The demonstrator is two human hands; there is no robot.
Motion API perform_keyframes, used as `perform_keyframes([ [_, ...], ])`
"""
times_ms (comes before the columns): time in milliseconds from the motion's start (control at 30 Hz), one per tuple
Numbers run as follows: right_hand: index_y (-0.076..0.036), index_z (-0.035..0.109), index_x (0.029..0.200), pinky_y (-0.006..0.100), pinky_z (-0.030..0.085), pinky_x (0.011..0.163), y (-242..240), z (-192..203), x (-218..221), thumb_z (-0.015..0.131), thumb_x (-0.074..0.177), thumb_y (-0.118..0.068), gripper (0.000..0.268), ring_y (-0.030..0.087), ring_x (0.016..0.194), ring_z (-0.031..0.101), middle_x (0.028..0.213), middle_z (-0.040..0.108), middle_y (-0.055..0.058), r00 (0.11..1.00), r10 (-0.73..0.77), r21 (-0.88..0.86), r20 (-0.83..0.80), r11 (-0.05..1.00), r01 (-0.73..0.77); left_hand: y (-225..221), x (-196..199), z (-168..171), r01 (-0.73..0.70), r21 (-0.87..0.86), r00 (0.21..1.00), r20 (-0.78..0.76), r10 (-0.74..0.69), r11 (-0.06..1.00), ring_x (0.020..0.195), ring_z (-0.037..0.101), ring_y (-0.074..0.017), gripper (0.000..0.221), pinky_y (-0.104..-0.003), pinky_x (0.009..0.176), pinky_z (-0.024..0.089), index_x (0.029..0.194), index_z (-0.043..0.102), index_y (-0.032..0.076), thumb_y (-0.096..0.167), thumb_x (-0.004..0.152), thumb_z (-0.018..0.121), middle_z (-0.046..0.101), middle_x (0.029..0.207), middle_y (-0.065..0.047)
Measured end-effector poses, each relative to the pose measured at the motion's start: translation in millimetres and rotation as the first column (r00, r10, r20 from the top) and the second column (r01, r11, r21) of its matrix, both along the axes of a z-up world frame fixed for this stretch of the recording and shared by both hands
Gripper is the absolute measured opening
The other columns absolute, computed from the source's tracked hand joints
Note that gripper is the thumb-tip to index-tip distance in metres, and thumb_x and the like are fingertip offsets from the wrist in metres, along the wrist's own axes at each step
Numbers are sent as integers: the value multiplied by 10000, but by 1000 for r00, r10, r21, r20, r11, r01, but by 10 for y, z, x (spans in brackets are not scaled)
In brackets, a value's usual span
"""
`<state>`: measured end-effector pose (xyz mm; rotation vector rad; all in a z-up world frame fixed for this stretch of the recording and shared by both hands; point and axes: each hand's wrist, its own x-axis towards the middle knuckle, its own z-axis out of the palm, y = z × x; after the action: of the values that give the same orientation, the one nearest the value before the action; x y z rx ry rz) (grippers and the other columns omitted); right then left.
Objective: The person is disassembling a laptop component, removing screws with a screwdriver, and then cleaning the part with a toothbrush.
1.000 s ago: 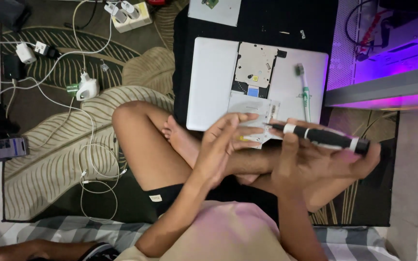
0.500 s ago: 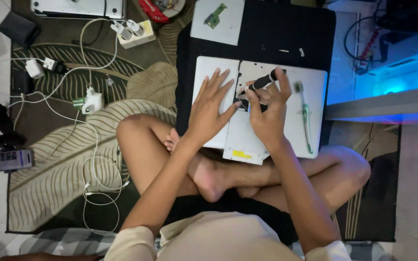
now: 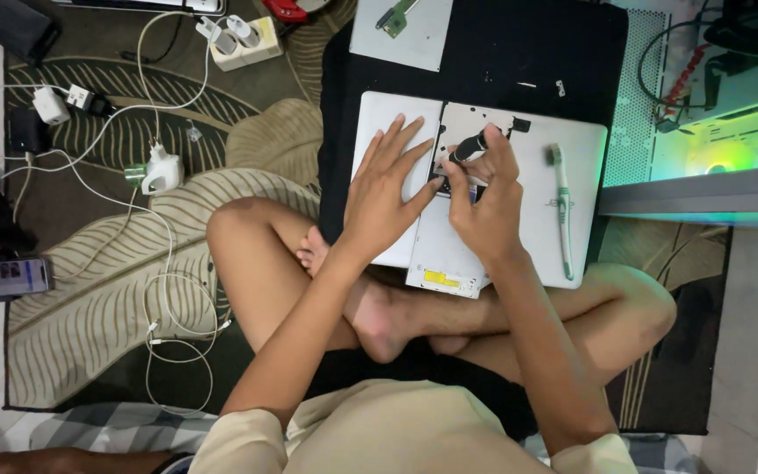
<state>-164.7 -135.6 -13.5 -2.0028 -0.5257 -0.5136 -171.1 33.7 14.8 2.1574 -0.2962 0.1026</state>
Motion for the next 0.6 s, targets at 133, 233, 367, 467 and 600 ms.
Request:
perform_keyframes([
  [133, -10, 281, 1552, 444, 659, 792, -9, 73, 8, 670, 1012, 71, 670, 382, 942, 770, 1166, 698, 266, 1000, 19, -96, 4, 995, -19, 0, 0, -6, -6, -6, 1000, -1, 6, 1000, 1525, 338, -313, 447, -448, 1297, 161, 1352, 651, 38, 202, 952, 768, 512, 1541, -146],
  [233, -14, 346, 1521, 443, 648, 763, -24, 59, 29, 734, 986, 52, 664, 367, 889, 767, 1145, 697, 250, 1000, 3, -117, 6, 993, -2, -5, 2, 0, -14, -7, 1000, 6, 14, 1000, 1519, 350, -318, 440, -452, 1294, 170, 1340, 657, 32, 190, 946, 775, 518, 1533, -150],
  [367, -15, 426, 1457, 447, 642, 746, -36, 81, 69, 830, 946, -21, 651, 376, 895, 766, 1121, 671, 238, 1000, -24, -111, -18, 994, 22, -7, 8, -29, -19, -8, 1000, 13, 19, 1000, 1516, 356, -320, 448, -457, 1293, 181, 1337, 657, 33, 181, 934, 786, 521, 1530, -149],
  [467, -71, 490, 1436, 451, 637, 731, -24, 149, 75, 870, 920, -84, 641, 350, 862, 742, 1110, 638, 184, 1000, -31, -149, -3, 988, 30, -5, 10, -9, -19, -13, 1000, 15, 19, 1000, 1509, 366, -327, 436, -466, 1289, 187, 1325, 662, 26, 170, 932, 785, 527, 1521, -154],
  [600, -73, 197, 1550, 529, 618, 940, 10, 297, 41, 589, 1046, 94, 661, 412, 1110, 731, 1261, 664, 236, 980, 168, -35, -102, 984, -173, -19, 16, 34, -26, -5, 1000, 13, 26, 1000, 1507, 371, -314, 404, -455, 1287, 188, 1307, 677, 41, 194, 946, 774, 543, 1506, -140],
])
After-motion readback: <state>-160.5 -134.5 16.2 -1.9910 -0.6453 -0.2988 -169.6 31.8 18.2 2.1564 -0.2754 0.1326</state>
